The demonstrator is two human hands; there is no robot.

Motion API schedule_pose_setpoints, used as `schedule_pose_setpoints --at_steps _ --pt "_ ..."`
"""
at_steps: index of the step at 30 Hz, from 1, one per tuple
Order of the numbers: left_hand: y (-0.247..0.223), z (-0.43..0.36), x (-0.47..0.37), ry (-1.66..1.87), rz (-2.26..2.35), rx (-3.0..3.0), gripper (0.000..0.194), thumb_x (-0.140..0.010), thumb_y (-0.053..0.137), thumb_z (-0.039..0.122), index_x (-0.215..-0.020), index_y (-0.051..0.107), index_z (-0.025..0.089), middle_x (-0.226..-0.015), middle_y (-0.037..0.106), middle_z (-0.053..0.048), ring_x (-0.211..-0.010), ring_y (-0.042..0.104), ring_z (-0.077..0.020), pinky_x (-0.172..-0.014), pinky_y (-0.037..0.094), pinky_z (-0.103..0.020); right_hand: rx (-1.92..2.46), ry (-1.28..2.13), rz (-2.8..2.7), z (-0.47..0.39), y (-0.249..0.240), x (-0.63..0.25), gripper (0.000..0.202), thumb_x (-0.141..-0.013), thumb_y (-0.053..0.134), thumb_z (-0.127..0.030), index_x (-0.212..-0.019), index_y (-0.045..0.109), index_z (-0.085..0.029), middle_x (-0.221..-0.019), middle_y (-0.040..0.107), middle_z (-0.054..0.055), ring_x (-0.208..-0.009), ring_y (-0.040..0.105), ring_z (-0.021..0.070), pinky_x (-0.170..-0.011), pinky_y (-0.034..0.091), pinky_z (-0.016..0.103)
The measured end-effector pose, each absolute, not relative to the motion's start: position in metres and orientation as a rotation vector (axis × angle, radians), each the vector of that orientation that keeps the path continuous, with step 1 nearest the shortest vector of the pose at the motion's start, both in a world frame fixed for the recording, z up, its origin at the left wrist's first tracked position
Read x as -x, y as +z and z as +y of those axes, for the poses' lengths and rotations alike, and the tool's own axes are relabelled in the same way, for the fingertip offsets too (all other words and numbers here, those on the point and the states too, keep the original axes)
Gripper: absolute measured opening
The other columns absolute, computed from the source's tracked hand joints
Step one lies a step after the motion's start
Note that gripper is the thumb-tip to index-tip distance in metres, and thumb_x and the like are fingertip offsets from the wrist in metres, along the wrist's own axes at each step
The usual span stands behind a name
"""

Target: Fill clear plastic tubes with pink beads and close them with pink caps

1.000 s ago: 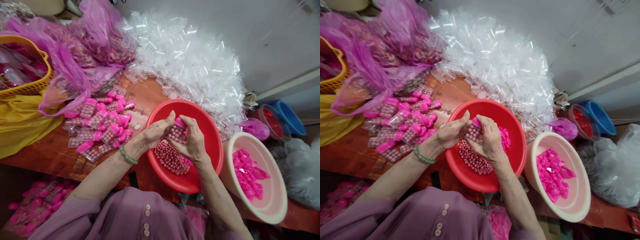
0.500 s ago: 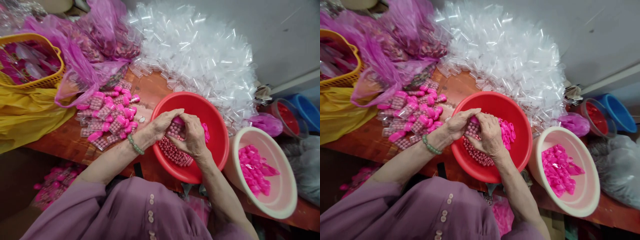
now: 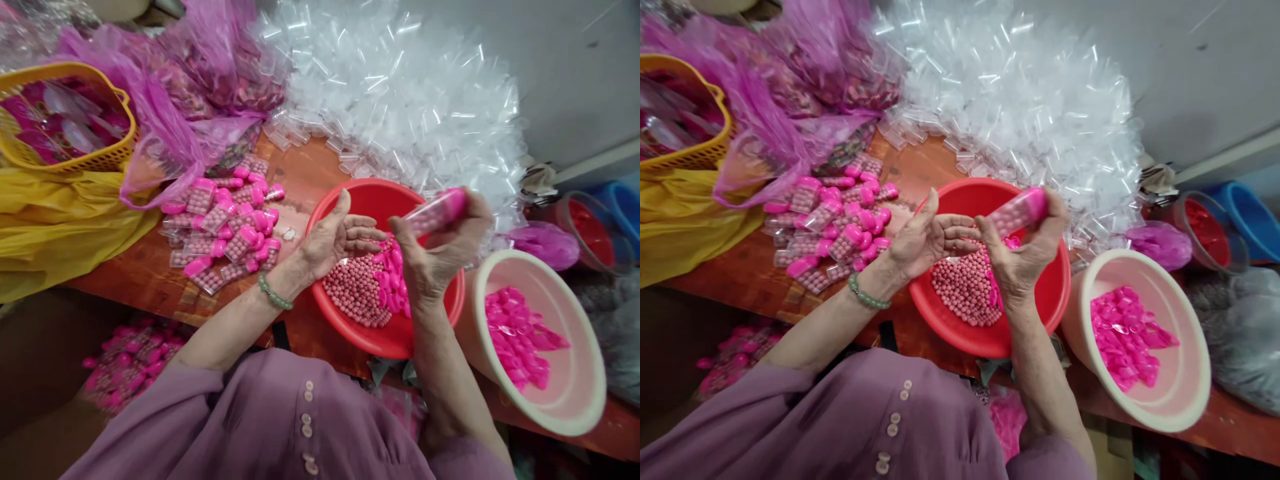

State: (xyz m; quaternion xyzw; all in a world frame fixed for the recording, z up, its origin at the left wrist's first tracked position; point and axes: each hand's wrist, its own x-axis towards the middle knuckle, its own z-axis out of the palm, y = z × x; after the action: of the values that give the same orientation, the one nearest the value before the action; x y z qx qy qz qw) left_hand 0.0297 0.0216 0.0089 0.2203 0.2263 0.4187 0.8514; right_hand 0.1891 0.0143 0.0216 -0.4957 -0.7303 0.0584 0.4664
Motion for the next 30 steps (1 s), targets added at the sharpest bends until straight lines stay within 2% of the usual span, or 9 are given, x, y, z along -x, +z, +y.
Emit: schedule_pose_setpoints --at_steps 1,3,6,9,14,17,22,25,30 --pt "0.010 0.022 -0.029 0.921 0.501 -0.446 0.063 -0.088 0.044 0.070 -0.085 0.071 0.013 -0.082 0.074 -0.009 -0.074 0.069 -0.0163 -0.075 0.053 -0.028 1.193 0.079 -1.804 0.014 0.020 -0.190 0.073 -0.085 0.066 -0.037 -0.144 0.025 -0.027 -0.134 0.049 0.013 -0.130 0.049 0.0333 -0.111 0.037 0.058" --pt "0.011 0.022 -0.031 0.994 0.560 -0.423 0.063 -0.091 0.040 0.068 -0.085 0.070 0.014 -0.085 0.074 -0.008 -0.076 0.068 -0.0153 -0.073 0.052 -0.026 1.102 0.009 -2.029 0.014 0.016 -0.190 0.068 -0.083 0.067 -0.035 -0.141 0.032 -0.027 -0.127 0.056 0.012 -0.121 0.056 0.0327 -0.103 0.046 0.056" --pt "0.010 0.023 -0.034 1.059 0.649 -0.407 0.059 -0.093 0.041 0.065 -0.086 0.070 0.015 -0.089 0.074 -0.007 -0.082 0.068 -0.0155 -0.070 0.051 -0.025 1.074 -0.084 -2.241 0.015 0.011 -0.191 0.070 -0.081 0.069 -0.035 -0.141 0.034 -0.026 -0.126 0.058 0.014 -0.115 0.059 0.0334 -0.093 0.052 0.055" --pt "0.007 0.024 -0.036 1.076 0.685 -0.413 0.055 -0.090 0.047 0.065 -0.087 0.070 0.015 -0.092 0.074 -0.008 -0.086 0.069 -0.0166 -0.071 0.051 -0.025 1.164 -0.215 -2.146 0.016 0.011 -0.193 0.075 -0.081 0.069 -0.038 -0.144 0.031 -0.024 -0.126 0.056 0.016 -0.116 0.057 0.0345 -0.092 0.052 0.056" --pt "0.007 0.024 -0.037 1.044 0.586 -0.435 0.053 -0.091 0.047 0.063 -0.097 0.072 0.016 -0.087 0.074 -0.008 -0.089 0.069 -0.0200 -0.080 0.053 -0.031 1.128 -0.074 -2.297 0.014 0.013 -0.189 0.071 -0.080 0.070 -0.038 -0.140 0.036 -0.021 -0.126 0.059 0.016 -0.115 0.058 0.0328 -0.093 0.052 0.051" --pt "0.010 0.025 -0.037 1.008 0.540 -0.441 0.048 -0.091 0.050 0.060 -0.093 0.072 0.016 -0.082 0.074 -0.007 -0.085 0.070 -0.0204 -0.077 0.054 -0.031 1.108 -0.058 -2.286 0.013 0.016 -0.185 0.069 -0.078 0.072 -0.038 -0.137 0.040 -0.020 -0.123 0.062 0.016 -0.112 0.059 0.0326 -0.092 0.050 0.050" --pt "0.012 0.030 -0.036 0.918 0.525 -0.436 0.042 -0.090 0.056 0.055 -0.086 0.070 0.016 -0.073 0.071 -0.005 -0.076 0.069 -0.0186 -0.069 0.053 -0.028 1.115 -0.019 -2.319 0.013 0.021 -0.182 0.063 -0.077 0.071 -0.040 -0.131 0.045 -0.021 -0.115 0.065 0.014 -0.104 0.059 0.0318 -0.087 0.050 0.048" --pt "0.009 0.031 -0.037 0.889 0.547 -0.439 0.040 -0.089 0.058 0.052 -0.086 0.071 0.015 -0.069 0.070 -0.004 -0.069 0.067 -0.0166 -0.065 0.052 -0.027 1.078 -0.006 -2.325 0.012 0.021 -0.180 0.060 -0.075 0.071 -0.035 -0.128 0.046 -0.020 -0.114 0.066 0.013 -0.105 0.058 0.0311 -0.087 0.050 0.047" --pt "0.004 0.029 -0.043 0.954 0.629 -0.379 0.026 -0.088 0.062 0.036 -0.080 0.072 0.013 -0.069 0.070 -0.003 -0.060 0.059 -0.0097 -0.065 0.050 -0.024 1.013 -0.010 -2.348 0.013 0.018 -0.179 0.060 -0.074 0.068 -0.030 -0.128 0.045 -0.020 -0.109 0.067 0.011 -0.099 0.061 0.0294 -0.088 0.048 0.047"
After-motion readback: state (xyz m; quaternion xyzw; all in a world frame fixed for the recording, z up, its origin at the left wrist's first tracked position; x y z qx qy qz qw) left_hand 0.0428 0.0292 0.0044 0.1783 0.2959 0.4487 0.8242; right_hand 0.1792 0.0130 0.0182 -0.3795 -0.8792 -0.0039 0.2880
